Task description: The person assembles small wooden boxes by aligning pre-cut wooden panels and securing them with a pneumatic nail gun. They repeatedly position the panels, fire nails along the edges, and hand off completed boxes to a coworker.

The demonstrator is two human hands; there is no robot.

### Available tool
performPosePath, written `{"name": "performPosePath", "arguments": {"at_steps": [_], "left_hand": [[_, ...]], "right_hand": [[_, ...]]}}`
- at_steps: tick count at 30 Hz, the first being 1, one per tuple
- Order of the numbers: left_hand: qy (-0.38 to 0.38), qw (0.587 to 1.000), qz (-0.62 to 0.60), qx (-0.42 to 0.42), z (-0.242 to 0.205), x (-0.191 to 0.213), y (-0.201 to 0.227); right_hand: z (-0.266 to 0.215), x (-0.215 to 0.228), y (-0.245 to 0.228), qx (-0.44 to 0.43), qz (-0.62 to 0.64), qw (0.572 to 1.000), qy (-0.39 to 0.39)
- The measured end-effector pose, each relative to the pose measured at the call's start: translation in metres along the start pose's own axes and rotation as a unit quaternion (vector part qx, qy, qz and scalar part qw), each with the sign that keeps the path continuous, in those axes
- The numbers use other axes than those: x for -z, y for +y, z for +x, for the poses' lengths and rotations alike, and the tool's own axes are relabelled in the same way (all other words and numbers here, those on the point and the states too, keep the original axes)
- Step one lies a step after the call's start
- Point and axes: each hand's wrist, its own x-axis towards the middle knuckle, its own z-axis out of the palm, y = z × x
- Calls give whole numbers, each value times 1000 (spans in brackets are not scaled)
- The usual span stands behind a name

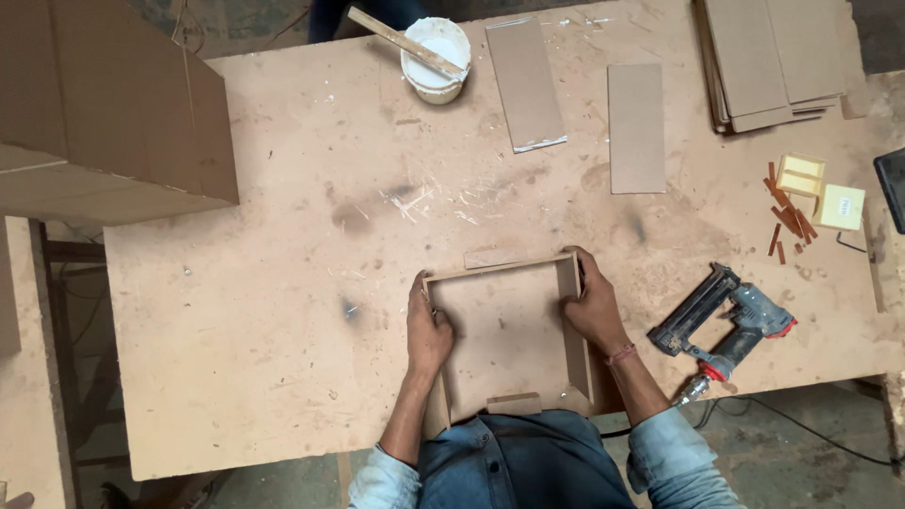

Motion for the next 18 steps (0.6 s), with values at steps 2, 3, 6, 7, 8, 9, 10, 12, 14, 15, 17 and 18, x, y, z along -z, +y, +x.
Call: {"name": "performPosePath", "arguments": {"at_steps": [2, 3, 6, 7, 8, 9, 10, 12, 14, 15, 17, 18], "left_hand": [[-4, 1000, 0, -5, 4, 1, 4], [-8, 1000, 1, 0, 6, 2, 5], [-18, 1000, 6, 14, 8, 5, 11], [-22, 1000, 9, 18, 8, 6, 13], [-19, 1000, 7, 13, 7, 6, 15], [-16, 1000, 6, 8, 7, 7, 18], [-12, 1000, 4, 3, 6, 7, 20], [-22, 999, 0, 37, 7, 7, 25], [-22, 998, -4, 54, 3, 8, 26], [-18, 999, -7, 49, 3, 8, 27], [-14, 999, -12, 43, 5, 8, 28], [-12, 999, -13, 42, 6, 8, 27]], "right_hand": [[0, 0, -2, -8, -3, 1000, -2], [-1, -1, -3, -14, -5, 1000, -3], [-3, -2, -3, 13, -4, 1000, -1], [-3, -3, -3, 6, -12, 1000, 7], [-5, -5, -3, -1, -20, 1000, 15], [-5, -6, -3, -7, -28, 999, 23], [-6, -8, -3, 3, -18, 999, 37], [-7, -10, -3, 24, 2, 998, 65], [-10, -12, -2, -12, 0, 999, 52], [-10, -12, -2, -29, 0, 998, 48], [-9, -11, -2, -16, 5, 999, 42], [-8, -10, -2, -9, 8, 999, 39]]}}
